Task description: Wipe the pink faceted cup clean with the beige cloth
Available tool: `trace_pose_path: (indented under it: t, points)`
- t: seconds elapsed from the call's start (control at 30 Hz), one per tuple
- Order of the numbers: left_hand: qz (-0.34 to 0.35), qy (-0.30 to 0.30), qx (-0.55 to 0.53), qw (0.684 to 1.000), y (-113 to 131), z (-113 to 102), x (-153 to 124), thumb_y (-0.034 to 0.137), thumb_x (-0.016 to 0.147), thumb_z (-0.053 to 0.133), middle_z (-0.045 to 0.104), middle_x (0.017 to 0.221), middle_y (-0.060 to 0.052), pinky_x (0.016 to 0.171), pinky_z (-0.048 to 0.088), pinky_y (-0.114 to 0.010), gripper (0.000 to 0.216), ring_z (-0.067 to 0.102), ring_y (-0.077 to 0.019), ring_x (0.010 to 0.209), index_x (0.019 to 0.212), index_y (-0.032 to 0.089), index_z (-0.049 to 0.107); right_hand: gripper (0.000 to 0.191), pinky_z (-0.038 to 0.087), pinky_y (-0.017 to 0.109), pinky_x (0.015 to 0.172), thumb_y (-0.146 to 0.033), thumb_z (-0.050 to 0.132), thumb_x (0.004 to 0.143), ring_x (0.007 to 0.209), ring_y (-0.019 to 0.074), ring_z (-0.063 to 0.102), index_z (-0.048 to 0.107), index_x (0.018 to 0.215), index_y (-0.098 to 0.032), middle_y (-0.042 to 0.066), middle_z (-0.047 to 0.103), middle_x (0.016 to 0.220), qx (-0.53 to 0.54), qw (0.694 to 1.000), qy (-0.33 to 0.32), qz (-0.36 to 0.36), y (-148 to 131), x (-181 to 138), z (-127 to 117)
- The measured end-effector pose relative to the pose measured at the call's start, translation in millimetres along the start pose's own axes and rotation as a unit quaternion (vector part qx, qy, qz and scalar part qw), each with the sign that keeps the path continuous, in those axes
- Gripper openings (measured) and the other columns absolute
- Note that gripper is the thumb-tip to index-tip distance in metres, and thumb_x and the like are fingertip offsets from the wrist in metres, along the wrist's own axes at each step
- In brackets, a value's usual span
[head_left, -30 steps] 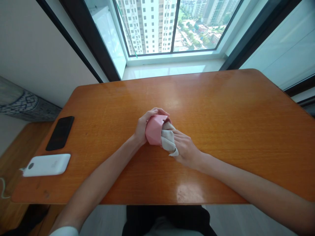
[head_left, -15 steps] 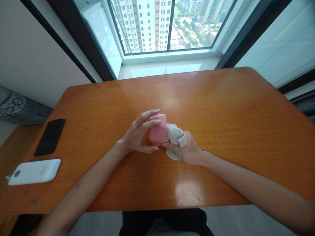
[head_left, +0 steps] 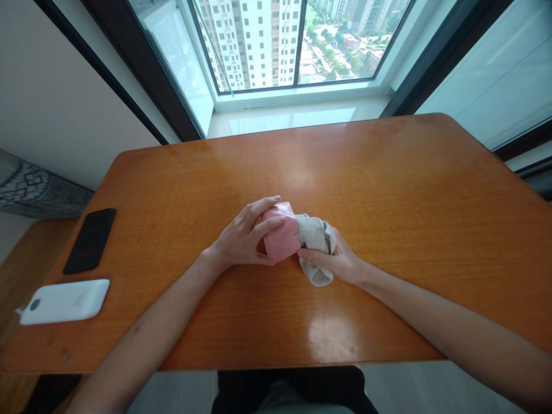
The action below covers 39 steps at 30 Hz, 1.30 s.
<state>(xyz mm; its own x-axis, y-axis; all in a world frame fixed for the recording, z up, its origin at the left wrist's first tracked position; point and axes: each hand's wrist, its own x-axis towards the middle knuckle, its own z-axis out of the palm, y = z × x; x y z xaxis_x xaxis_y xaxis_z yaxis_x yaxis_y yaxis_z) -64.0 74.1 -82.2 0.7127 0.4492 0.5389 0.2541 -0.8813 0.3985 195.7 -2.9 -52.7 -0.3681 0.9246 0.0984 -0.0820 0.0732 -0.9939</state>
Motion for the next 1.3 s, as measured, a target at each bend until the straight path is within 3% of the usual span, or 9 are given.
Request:
trace_pose_path:
  t: [0.17,0.4,0.7,0.9,1.03,1.1,1.2,1.3]
  points:
    - [0.018,0.025,-0.011,0.999,3.6,0.5,3.0,0.05,0.067,0.099,0.045,0.162,-0.02,0.118,0.052,-0.061,0.1,0.054,-0.0426,0.147,0.15,0.034,0.046,0.014,0.045,0.023,0.058,-0.02,0.068,0.07,0.065,0.0115,0.048,0.063,0.083,-0.019,-0.004,0.052,0.073,-0.006,0.999,0.031,0.001,1.1,0.6,-0.6]
    - [0.024,0.028,-0.038,0.999,9.3,-0.6,6.5,0.054,0.063,0.101,0.046,0.158,-0.02,0.115,0.054,-0.06,0.113,0.056,-0.0427,0.143,0.155,0.034,0.039,0.015,0.047,0.023,0.057,-0.018,0.065,0.066,0.065,0.0124,0.049,0.064,0.081,-0.02,-0.003,0.055,0.073,0.004,1.0,0.029,-0.006,4.2,1.1,-0.3]
    - [-0.058,0.031,-0.178,0.982,20.0,1.4,13.2,0.054,0.056,0.103,0.055,0.15,-0.017,0.113,0.052,-0.055,0.118,0.058,-0.042,0.139,0.155,0.032,0.044,0.007,0.048,0.024,0.057,-0.017,0.062,0.067,0.062,0.0129,0.051,0.06,0.071,-0.022,-0.003,0.056,0.069,-0.014,0.999,-0.004,-0.03,5.7,-0.5,-0.8]
    - [-0.155,-0.017,-0.294,0.943,22.3,0.1,14.8,0.05,0.074,0.095,0.061,0.148,-0.016,0.114,0.051,-0.051,0.1,0.065,-0.036,0.131,0.156,0.03,0.041,0.008,0.046,0.024,0.054,-0.018,0.063,0.067,0.058,0.0122,0.049,0.058,0.07,-0.022,-0.004,0.054,0.065,-0.028,0.999,-0.003,-0.023,3.1,-0.3,0.5]
    - [-0.082,0.01,-0.231,0.969,16.0,3.0,9.9,0.059,0.062,0.101,0.042,0.167,-0.02,0.122,0.044,-0.063,0.128,0.047,-0.045,0.152,0.166,0.035,0.032,0.006,0.046,0.024,0.053,-0.018,0.063,0.067,0.058,0.0126,0.05,0.058,0.069,-0.022,-0.004,0.056,0.064,-0.025,1.0,-0.001,-0.018,4.7,-1.7,0.3]
    - [-0.03,0.037,-0.165,0.985,11.2,3.5,6.5,0.065,0.053,0.104,0.031,0.174,-0.017,0.125,0.04,-0.068,0.133,0.036,-0.0478,0.159,0.165,0.041,0.035,0.005,0.047,0.024,0.054,-0.018,0.062,0.068,0.058,0.0131,0.052,0.06,0.069,-0.022,-0.004,0.058,0.064,-0.021,1.0,-0.002,-0.014,6.7,-2.8,-0.5]
    - [0.041,0.029,-0.086,0.995,4.9,0.2,3.2,0.069,0.051,0.103,0.036,0.172,-0.012,0.124,0.041,-0.07,0.111,0.041,-0.0481,0.157,0.149,0.043,0.057,0.006,0.048,0.025,0.055,-0.017,0.062,0.069,0.059,0.0134,0.054,0.062,0.071,-0.022,-0.004,0.06,0.066,-0.014,1.0,-0.002,-0.008,8.2,-3.6,-1.4]
    - [0.087,0.005,-0.039,0.995,2.9,-4.1,2.4,0.062,0.059,0.102,0.041,0.169,-0.013,0.124,0.042,-0.07,0.092,0.046,-0.0467,0.154,0.14,0.039,0.063,0.008,0.047,0.024,0.056,-0.016,0.062,0.069,0.06,0.013,0.053,0.063,0.074,-0.022,-0.004,0.059,0.068,-0.001,1.0,0.004,-0.009,6.8,-2.8,-1.0]
